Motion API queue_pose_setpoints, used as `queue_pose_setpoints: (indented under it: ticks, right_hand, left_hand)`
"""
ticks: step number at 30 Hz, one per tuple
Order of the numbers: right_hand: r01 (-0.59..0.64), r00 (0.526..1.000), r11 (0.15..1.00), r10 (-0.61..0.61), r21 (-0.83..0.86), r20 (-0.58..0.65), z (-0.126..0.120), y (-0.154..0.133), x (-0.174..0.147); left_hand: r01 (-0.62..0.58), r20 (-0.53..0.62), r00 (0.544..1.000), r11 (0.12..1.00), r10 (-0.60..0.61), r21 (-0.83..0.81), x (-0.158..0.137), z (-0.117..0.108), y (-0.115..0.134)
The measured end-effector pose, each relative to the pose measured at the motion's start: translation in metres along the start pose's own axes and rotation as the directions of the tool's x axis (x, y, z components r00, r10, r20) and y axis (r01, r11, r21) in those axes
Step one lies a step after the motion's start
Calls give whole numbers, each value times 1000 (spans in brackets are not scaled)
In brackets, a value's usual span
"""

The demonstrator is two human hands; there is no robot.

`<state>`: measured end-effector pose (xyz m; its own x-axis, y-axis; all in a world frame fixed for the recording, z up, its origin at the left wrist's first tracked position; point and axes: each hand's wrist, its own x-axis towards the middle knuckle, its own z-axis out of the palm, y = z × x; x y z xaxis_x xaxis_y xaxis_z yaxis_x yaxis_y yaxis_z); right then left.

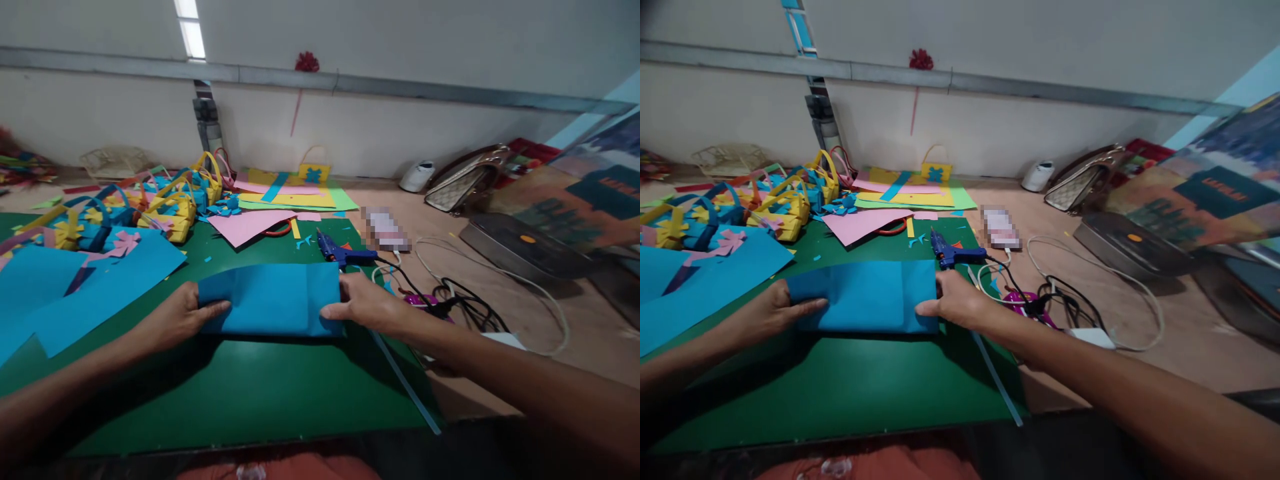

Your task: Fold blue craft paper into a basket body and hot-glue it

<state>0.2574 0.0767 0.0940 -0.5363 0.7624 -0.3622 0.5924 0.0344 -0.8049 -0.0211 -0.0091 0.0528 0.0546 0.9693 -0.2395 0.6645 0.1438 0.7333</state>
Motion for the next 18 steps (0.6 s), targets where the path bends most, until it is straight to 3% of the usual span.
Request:
queue_pose_setpoints:
  ticks: [2, 6, 10, 13, 15, 18]
  right_hand:
    - [29, 999, 999, -27, 30, -42, -4, -6, 4]
    - [80, 986, 976, -107, -201, -129, -16, -17, 17]
    - [149, 987, 916, -116, -372, 109, -26, -34, 24]
    - [233, 946, 871, -101, -432, 308, -25, -44, 25]
    - [255, 922, 869, -87, -424, 377, -21, -44, 29]
    - [227, 922, 866, -45, -446, 383, -12, -33, 38]
  left_hand:
    - [-10, 40, 999, 1000, 11, -28, 2, 0, 4]
    - [-76, 79, 994, 996, 80, -54, 4, 0, 9]
    - [-124, 114, 985, 990, 131, -68, 3, 1, 8]
    - [-135, 146, 979, 989, 142, -55, 2, 2, 8]
    - [-126, 148, 980, 990, 134, -59, 1, 1, 8]
    - [-90, 80, 992, 990, 98, -104, 0, -1, 10]
